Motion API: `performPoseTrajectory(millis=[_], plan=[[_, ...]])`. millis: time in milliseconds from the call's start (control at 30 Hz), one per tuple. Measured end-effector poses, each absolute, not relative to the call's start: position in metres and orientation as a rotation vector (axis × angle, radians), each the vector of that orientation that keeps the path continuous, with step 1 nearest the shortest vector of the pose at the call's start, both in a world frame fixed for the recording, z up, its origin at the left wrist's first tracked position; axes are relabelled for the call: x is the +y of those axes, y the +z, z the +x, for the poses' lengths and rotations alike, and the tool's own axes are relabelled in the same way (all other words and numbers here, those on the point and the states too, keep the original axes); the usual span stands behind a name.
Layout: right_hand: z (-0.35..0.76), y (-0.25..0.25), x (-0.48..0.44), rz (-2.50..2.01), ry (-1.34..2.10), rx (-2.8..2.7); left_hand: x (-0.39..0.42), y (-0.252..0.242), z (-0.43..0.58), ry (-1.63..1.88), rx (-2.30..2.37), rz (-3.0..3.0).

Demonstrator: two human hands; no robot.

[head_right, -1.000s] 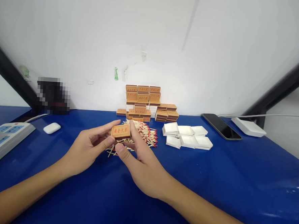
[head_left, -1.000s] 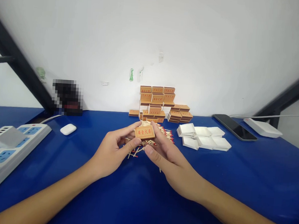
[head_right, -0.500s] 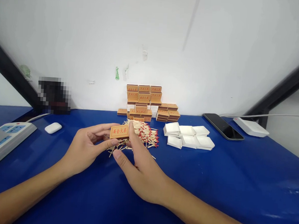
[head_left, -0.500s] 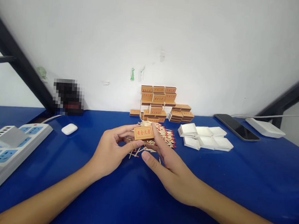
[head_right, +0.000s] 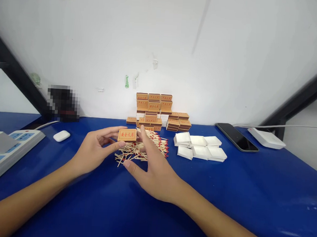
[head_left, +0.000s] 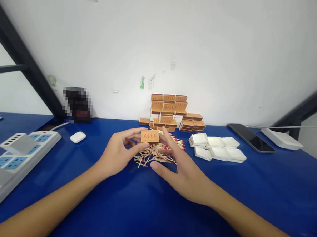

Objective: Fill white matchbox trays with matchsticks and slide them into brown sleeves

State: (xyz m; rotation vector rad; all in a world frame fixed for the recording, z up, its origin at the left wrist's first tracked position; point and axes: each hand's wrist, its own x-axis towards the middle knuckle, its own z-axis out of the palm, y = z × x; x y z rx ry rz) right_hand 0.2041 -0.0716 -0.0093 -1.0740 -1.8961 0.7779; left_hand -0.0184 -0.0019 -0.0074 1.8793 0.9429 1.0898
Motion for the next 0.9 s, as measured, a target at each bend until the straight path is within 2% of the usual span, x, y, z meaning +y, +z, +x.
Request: performPoseTrajectory(millis=[167, 400, 667, 900], plan=[[0.217, -0.008, -0.058, -1.136, 0.346, -1.86, 0.056, -0.019, -0.058, 1.132, 1.32, 2.055], [0.239, -0.003, -0.041, -1.073, -0.214, -1.982, 0.109, -0.034, -0.065, 0.915, 1.702, 2.288], [0.247, 0.009, -0.039, -1.105, -0.428, -2.013, 0.127, -0.034, -0.036, 0.925, 1.855, 2.232], [0.249, 0.008, -0.038, -1.139, -0.424, -2.02, 0.123, -0.03, -0.029, 0.948, 1.868, 2.177]])
